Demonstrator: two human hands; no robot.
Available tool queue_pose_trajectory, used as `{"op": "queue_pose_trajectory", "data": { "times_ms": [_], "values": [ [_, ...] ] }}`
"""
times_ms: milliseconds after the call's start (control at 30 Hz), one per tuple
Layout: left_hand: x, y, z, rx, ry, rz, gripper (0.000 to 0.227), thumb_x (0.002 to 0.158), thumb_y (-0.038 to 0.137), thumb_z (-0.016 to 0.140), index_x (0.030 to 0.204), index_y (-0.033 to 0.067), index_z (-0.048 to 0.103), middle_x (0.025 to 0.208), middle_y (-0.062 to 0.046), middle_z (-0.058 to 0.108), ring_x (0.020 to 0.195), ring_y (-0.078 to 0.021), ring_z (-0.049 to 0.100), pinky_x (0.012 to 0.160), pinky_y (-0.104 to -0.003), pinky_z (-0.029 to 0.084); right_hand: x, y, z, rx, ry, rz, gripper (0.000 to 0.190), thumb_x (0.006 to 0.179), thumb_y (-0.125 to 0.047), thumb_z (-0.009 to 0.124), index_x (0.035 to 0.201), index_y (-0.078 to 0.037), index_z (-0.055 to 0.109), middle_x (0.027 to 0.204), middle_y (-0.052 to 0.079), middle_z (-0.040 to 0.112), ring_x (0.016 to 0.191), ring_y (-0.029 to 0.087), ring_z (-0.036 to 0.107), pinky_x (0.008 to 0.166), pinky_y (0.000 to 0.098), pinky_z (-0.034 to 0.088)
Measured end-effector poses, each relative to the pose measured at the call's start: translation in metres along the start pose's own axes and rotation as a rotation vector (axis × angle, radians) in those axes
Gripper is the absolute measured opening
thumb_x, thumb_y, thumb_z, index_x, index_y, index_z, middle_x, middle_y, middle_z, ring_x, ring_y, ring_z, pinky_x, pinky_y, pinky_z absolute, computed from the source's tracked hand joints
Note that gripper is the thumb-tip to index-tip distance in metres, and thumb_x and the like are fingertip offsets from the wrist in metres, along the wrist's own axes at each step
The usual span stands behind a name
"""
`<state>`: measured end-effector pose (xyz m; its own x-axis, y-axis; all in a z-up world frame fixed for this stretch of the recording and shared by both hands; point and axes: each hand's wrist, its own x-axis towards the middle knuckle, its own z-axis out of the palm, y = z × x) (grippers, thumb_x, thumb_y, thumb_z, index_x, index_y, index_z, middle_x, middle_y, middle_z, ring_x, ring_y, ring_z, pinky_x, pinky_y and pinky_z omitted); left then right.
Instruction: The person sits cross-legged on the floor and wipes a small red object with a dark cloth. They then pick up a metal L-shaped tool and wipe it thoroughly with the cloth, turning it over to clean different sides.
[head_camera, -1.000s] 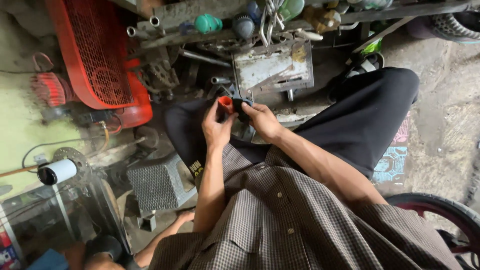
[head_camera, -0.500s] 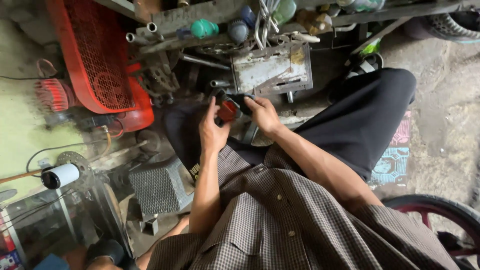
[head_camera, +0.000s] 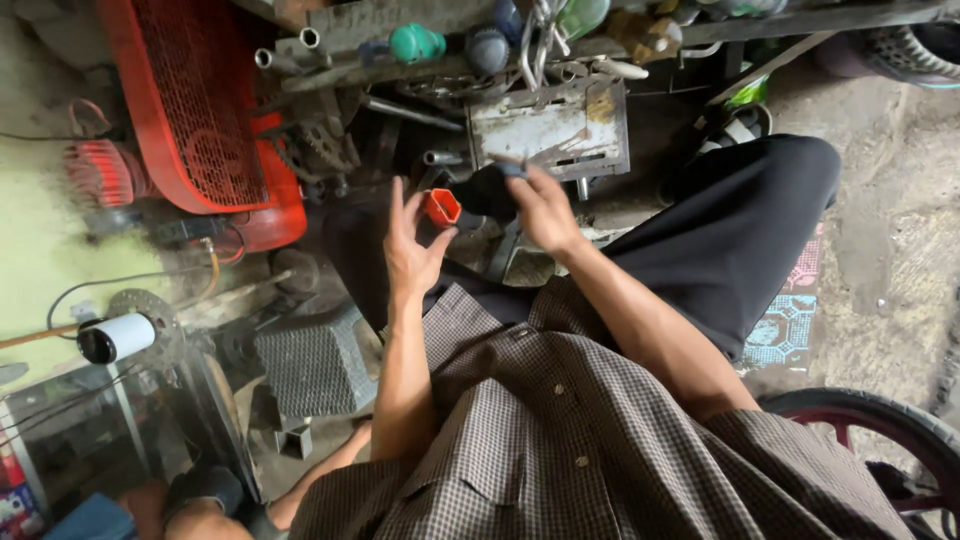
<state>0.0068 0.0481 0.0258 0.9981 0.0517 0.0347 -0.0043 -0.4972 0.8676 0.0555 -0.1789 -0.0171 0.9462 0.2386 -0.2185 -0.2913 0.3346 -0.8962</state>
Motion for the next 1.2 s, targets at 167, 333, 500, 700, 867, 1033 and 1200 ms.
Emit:
{"op": "queue_pose_trajectory", "data": {
  "times_ms": [167,333,500,700,867,1033,1200],
  "values": [
    [0.004,0.031,-0.001,0.289,-0.033,-0.007,0.106,0.074,-0.002,0.088,0.162,0.0096,0.028,0.137,-0.017,0.067,0.126,-0.033,0.066,0.11,-0.04,0.052,-0.006,-0.012,-0.006,0.367,-0.169,-0.048,0.046,0.111,-0.01,0.041,0.157,-0.003,0.044,0.144,0.008,0.059,0.13,0.015,0.054,0.116,0.0312,0.04],
    [0.006,0.043,0.006,0.421,-0.113,0.047,0.103,0.074,-0.003,0.085,0.161,0.0151,0.034,0.136,-0.02,0.064,0.124,-0.0385,0.064,0.104,-0.042,0.055,-0.008,-0.001,0.003,0.144,-0.252,-0.116,0.052,0.112,-0.012,0.039,0.162,-0.003,0.035,0.167,0.014,0.041,0.156,0.022,0.034,0.129,0.0341,0.022],
    [0.008,0.042,0.006,0.546,-0.255,0.172,0.097,0.072,-0.002,0.082,0.157,0.0144,0.039,0.131,-0.025,0.063,0.119,-0.0446,0.062,0.099,-0.045,0.054,-0.013,-0.027,0.01,0.021,-0.29,0.052,0.057,0.109,-0.013,0.038,0.164,-0.004,0.023,0.17,0.011,0.024,0.157,0.023,0.02,0.127,0.0353,0.02],
    [0.006,0.044,0.004,0.458,-0.4,0.318,0.084,0.077,-0.001,0.078,0.153,0.0103,0.046,0.128,-0.022,0.067,0.12,-0.0423,0.064,0.101,-0.046,0.054,-0.019,0.014,0.005,0.116,-0.338,-0.079,0.068,0.106,-0.017,0.049,0.166,0.0,0.02,0.174,0.018,0.022,0.161,0.028,0.017,0.129,0.0356,0.014],
    [0.007,0.05,-0.009,0.317,-0.534,0.042,0.092,0.075,0.014,0.087,0.153,0.0107,0.038,0.121,-0.02,0.072,0.107,-0.0349,0.072,0.092,-0.041,0.057,-0.041,-0.061,0.006,-0.363,-0.5,-0.156,0.085,0.102,-0.016,0.062,0.163,-0.003,0.005,0.172,0.023,0.016,0.158,0.033,0.022,0.125,0.0404,0.02],
    [0.003,0.051,-0.025,0.042,-0.693,-0.209,0.111,0.073,0.019,0.087,0.161,0.01,0.02,0.116,-0.015,0.076,0.108,-0.0224,0.074,0.099,-0.037,0.055,-0.066,-0.082,-0.008,-0.49,-0.728,-0.38,0.099,0.097,-0.01,0.065,0.165,-0.007,-0.006,0.173,0.026,0.017,0.153,0.039,0.035,0.122,0.0459,0.036],
    [0.003,0.086,-0.017,-0.622,-0.972,-0.372,0.094,0.083,0.007,0.083,0.162,0.0009,0.034,0.138,-0.013,0.064,0.12,-0.0272,0.064,0.104,-0.04,0.052,-0.078,-0.137,-0.007,-0.382,-0.781,-0.505,0.101,0.099,0.003,0.068,0.169,-0.019,-0.001,0.176,0.02,0.018,0.156,0.038,0.039,0.121,0.0453,0.046]
  ]
}}
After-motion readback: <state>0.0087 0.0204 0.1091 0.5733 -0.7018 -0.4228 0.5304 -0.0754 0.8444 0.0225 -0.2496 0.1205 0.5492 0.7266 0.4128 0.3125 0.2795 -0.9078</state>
